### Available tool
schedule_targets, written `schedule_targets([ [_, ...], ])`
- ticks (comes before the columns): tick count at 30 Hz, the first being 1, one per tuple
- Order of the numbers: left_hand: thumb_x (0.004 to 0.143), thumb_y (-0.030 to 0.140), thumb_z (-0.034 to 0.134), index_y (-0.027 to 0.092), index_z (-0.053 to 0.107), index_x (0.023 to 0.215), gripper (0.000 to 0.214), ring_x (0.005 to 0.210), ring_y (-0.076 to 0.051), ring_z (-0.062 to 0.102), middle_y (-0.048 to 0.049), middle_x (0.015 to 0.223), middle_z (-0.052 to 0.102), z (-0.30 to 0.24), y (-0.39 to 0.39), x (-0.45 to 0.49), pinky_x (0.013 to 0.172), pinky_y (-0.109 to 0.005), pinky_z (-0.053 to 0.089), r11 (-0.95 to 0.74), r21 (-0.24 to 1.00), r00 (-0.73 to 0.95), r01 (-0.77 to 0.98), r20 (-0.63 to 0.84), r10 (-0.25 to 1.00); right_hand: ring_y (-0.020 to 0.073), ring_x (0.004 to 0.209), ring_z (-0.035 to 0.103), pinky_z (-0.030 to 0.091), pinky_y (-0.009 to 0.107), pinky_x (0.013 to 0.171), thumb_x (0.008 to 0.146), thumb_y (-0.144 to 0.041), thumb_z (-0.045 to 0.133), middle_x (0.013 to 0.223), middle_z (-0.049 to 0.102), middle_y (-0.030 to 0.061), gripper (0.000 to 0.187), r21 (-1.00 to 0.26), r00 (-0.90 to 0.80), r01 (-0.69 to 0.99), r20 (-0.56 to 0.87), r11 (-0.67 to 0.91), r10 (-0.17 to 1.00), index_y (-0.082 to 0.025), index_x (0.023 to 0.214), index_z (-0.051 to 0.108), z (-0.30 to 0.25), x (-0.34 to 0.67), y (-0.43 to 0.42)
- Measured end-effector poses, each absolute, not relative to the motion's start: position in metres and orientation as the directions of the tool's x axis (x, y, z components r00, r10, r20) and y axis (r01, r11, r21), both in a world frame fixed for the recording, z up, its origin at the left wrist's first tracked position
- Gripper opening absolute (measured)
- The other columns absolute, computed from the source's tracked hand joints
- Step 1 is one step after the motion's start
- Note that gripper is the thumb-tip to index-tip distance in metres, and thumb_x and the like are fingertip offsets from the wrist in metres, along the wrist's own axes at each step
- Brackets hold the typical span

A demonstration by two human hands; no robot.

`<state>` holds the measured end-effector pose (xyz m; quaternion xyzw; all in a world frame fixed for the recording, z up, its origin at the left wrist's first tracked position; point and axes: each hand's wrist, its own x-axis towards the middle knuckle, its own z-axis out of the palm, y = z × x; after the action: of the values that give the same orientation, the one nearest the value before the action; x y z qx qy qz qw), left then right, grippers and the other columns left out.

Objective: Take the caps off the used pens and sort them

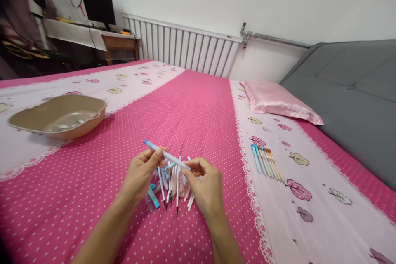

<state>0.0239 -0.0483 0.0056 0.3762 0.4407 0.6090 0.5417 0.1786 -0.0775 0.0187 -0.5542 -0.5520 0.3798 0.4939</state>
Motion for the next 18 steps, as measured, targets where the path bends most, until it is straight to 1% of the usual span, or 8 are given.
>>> schedule_targets([
  [3, 0.066, 0.042, 0.070, 0.013, 0.067, 0.072, 0.030, 0.051, -0.008, 0.050, 0.0005, 0.055, 0.059, 0.0050, -0.0476, 0.0240, 0.053, -0.018, 0.039, -0.026, 0.927, -0.120, -0.375, -0.020, 0.993, 0.0180, 0.069, 0.060, 0.047, 0.031, 0.067, 0.069, -0.024, 0.067, 0.071, 0.066, 0.0026, 0.005, -0.938, 0.161, 0.304, 0.224, 0.168, 0.961, -0.020, 0.072, 0.065, 0.0198, 0.1754, -0.0794],
  [6, 0.064, 0.042, 0.072, 0.013, 0.067, 0.073, 0.031, 0.053, -0.008, 0.053, -0.0004, 0.057, 0.061, 0.0063, -0.0478, 0.0232, 0.055, -0.018, 0.042, -0.031, 0.908, -0.124, -0.419, -0.024, 0.992, 0.0173, 0.071, 0.059, 0.046, 0.030, 0.068, 0.069, -0.020, 0.066, 0.076, 0.063, 0.0031, 0.007, -0.929, 0.083, 0.272, 0.283, 0.251, 0.956, -0.020, 0.063, 0.063, 0.0195, 0.1739, -0.0803],
  [8, 0.063, 0.041, 0.073, 0.013, 0.068, 0.076, 0.032, 0.054, -0.008, 0.054, -0.0007, 0.059, 0.062, 0.0076, -0.0484, 0.0222, 0.056, -0.018, 0.043, -0.037, 0.899, -0.140, -0.436, -0.028, 0.990, 0.0178, 0.078, 0.060, 0.047, 0.029, 0.071, 0.069, -0.024, 0.068, 0.085, 0.062, 0.0038, 0.006, -0.955, 0.012, 0.185, 0.236, 0.230, 0.972, -0.020, 0.071, 0.063, 0.0189, 0.1738, -0.0807],
  [11, 0.063, 0.040, 0.073, 0.013, 0.069, 0.079, 0.032, 0.055, -0.009, 0.055, -0.0012, 0.059, 0.062, 0.0085, -0.0493, 0.0206, 0.056, -0.019, 0.043, -0.042, 0.900, -0.150, -0.434, -0.026, 0.988, 0.0194, 0.090, 0.060, 0.049, 0.030, 0.077, 0.072, -0.035, 0.068, 0.100, 0.061, 0.0059, 0.035, -0.993, -0.034, 0.055, 0.101, 0.103, 0.994, -0.023, 0.102, 0.056, 0.0172, 0.1739, -0.0812],
  [13, 0.063, 0.041, 0.073, 0.012, 0.069, 0.080, 0.033, 0.054, -0.009, 0.055, -0.0016, 0.059, 0.062, 0.0082, -0.0495, 0.0201, 0.056, -0.020, 0.043, -0.035, 0.905, -0.144, -0.423, -0.029, 0.989, 0.0191, 0.084, 0.062, 0.051, 0.031, 0.071, 0.078, -0.044, 0.060, 0.095, 0.063, 0.0071, 0.045, -0.999, -0.071, 0.049, 0.015, 0.018, 0.997, -0.022, 0.116, 0.048, 0.0155, 0.1734, -0.0810],
  [14, 0.063, 0.041, 0.073, 0.012, 0.069, 0.081, 0.034, 0.054, -0.010, 0.055, -0.0017, 0.059, 0.062, 0.0079, -0.0496, 0.0201, 0.056, -0.020, 0.043, -0.031, 0.908, -0.141, -0.418, -0.032, 0.989, 0.0185, 0.076, 0.062, 0.051, 0.030, 0.065, 0.081, -0.048, 0.054, 0.088, 0.064, 0.0069, 0.046, -0.998, -0.100, 0.064, -0.013, -0.006, 0.995, -0.020, 0.117, 0.048, 0.0146, 0.1730, -0.0807],
  [16, 0.063, 0.042, 0.073, 0.012, 0.069, 0.082, 0.035, 0.054, -0.010, 0.055, -0.0016, 0.059, 0.062, 0.0074, -0.0497, 0.0206, 0.055, -0.020, 0.043, -0.025, 0.912, -0.141, -0.410, -0.036, 0.989, 0.0170, 0.061, 0.060, 0.049, 0.028, 0.055, 0.084, -0.052, 0.046, 0.074, 0.063, 0.0052, 0.046, -0.995, -0.151, 0.095, -0.035, -0.020, 0.988, -0.016, 0.110, 0.055, 0.0134, 0.1718, -0.0799],
  [18, 0.063, 0.042, 0.072, 0.013, 0.069, 0.083, 0.035, 0.053, -0.009, 0.055, -0.0012, 0.059, 0.062, 0.0075, -0.0500, 0.0214, 0.056, -0.020, 0.043, -0.020, 0.914, -0.140, -0.406, -0.041, 0.989, 0.0165, 0.059, 0.059, 0.049, 0.028, 0.054, 0.082, -0.052, 0.049, 0.070, 0.063, 0.0045, 0.043, -0.995, -0.149, 0.104, -0.005, 0.011, 0.989, -0.015, 0.099, 0.061, 0.0132, 0.1710, -0.0793],
])
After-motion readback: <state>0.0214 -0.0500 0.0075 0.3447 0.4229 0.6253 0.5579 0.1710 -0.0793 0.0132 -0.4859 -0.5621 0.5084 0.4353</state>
